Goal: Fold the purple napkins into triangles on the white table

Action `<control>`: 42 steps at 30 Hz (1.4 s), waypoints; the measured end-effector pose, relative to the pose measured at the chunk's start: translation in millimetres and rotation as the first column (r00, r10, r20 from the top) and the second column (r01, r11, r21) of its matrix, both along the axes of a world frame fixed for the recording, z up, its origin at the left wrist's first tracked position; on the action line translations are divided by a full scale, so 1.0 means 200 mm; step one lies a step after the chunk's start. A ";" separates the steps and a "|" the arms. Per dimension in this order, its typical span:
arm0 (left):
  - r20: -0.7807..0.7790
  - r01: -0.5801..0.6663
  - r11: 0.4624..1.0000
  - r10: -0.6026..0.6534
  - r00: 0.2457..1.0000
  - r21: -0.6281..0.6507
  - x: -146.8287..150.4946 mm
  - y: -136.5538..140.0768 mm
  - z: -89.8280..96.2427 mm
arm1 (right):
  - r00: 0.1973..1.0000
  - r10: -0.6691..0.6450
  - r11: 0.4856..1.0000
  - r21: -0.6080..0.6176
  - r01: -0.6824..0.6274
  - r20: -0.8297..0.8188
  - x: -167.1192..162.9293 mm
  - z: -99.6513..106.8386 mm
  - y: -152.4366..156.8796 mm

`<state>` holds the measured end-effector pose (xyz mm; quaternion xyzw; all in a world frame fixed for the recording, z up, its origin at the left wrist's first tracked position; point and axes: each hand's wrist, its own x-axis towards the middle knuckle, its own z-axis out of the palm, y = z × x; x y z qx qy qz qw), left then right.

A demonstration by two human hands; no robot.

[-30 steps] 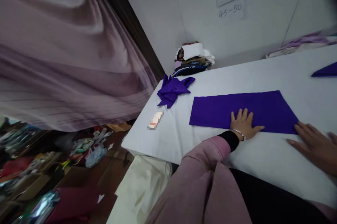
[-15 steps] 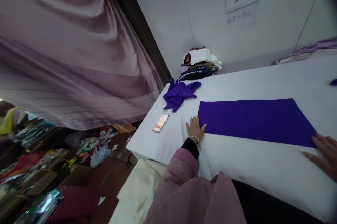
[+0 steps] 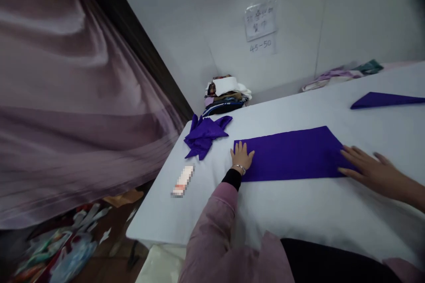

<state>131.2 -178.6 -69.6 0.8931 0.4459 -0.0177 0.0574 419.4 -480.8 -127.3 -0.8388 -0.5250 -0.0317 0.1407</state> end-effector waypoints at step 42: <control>-0.046 -0.134 0.990 0.136 0.990 0.035 0.18 0.16 -0.11 | 0.889 0.416 0.898 -0.068 -0.435 -0.193 -0.54 0.08 1.10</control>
